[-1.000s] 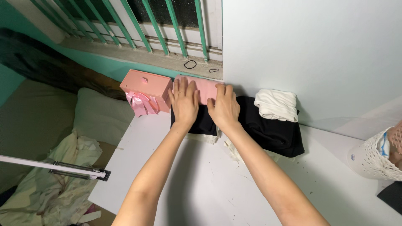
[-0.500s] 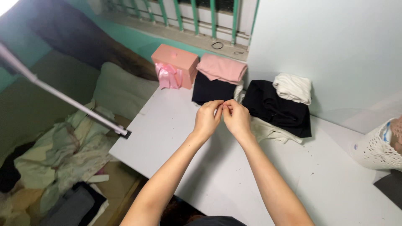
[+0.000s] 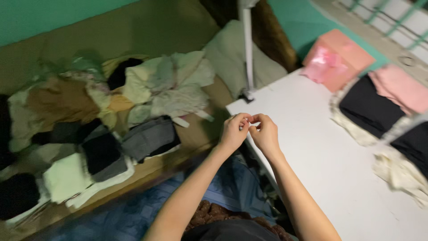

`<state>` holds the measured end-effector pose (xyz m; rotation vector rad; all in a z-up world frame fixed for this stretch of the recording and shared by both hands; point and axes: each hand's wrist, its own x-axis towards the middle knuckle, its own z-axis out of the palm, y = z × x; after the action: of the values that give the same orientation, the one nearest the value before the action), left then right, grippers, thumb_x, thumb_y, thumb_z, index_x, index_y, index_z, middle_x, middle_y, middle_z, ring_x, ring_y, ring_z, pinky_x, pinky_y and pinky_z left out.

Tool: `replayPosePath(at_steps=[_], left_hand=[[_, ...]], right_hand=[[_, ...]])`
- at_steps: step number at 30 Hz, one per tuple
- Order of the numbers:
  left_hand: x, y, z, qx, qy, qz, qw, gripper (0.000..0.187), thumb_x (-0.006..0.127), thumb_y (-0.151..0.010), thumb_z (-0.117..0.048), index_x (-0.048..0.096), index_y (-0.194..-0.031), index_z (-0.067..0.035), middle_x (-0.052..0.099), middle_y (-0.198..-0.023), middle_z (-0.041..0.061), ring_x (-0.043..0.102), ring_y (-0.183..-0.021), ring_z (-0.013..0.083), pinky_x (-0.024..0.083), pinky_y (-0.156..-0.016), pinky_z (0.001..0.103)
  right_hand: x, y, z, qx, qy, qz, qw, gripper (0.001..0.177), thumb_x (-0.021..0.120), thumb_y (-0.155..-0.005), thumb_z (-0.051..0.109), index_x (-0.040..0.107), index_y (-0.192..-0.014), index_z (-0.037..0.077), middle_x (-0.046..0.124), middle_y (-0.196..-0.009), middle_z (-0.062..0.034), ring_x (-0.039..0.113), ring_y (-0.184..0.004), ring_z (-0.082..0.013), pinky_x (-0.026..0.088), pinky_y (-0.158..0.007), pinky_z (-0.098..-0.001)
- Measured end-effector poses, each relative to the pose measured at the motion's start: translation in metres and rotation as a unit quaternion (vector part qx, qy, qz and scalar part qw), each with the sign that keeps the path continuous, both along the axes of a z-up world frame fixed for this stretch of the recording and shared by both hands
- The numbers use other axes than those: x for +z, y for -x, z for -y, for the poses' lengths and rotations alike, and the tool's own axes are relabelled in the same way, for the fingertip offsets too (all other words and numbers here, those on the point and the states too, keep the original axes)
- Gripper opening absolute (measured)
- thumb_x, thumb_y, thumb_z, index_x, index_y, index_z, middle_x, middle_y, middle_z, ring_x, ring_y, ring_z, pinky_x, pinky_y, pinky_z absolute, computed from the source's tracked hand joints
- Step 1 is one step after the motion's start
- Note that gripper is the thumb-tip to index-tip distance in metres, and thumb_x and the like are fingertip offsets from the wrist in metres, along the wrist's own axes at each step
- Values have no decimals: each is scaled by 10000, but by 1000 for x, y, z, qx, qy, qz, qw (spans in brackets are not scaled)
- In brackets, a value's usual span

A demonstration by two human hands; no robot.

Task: The person folds several garments on a white table, including a white top, a white skirt, a black pleated skirt, and a pink short-sleeved top. Each item is smoothed, folded into a compact rectangle, and stacked on the table.

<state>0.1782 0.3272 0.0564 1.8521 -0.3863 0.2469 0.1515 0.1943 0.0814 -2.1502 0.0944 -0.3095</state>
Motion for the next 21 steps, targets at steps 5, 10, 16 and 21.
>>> replayPosePath(at_steps=[5,10,16,21], left_hand=[[-26,1,-200,133,-84,-27,987,257,697,-842,-28,698,-1096,-60,742,-894,118,743,-816,264,585,-712,359],[-48,4,-346,201,-36,-82,975,233,684,-890,-72,696,-1123,-77,764,-932,120,765,-859,261,584,-722,360],[-52,-2,-442,272,-18,-152,950,267,723,-865,-115,694,-1128,-81,768,-942,134,765,-870,259,587,-754,361],[-75,-40,-495,290,-23,-146,946,343,727,-845,-139,685,-1178,-71,759,-985,149,760,-900,270,585,-769,364]], right_hand=[[-34,-39,-193,135,-12,-3,991,210,685,-796,39,718,-1003,36,737,-921,-131,710,-775,-243,567,-718,-355],[-62,-61,-342,238,-37,-26,970,233,620,-821,32,743,-1015,69,770,-969,-117,711,-732,-278,555,-690,-375],[-89,-102,-441,329,-15,-104,938,169,570,-905,72,732,-950,66,759,-866,-125,734,-770,-258,558,-712,-383],[-138,-162,-505,339,-62,-80,935,167,588,-876,105,727,-950,51,735,-833,-159,717,-742,-268,565,-692,-387]])
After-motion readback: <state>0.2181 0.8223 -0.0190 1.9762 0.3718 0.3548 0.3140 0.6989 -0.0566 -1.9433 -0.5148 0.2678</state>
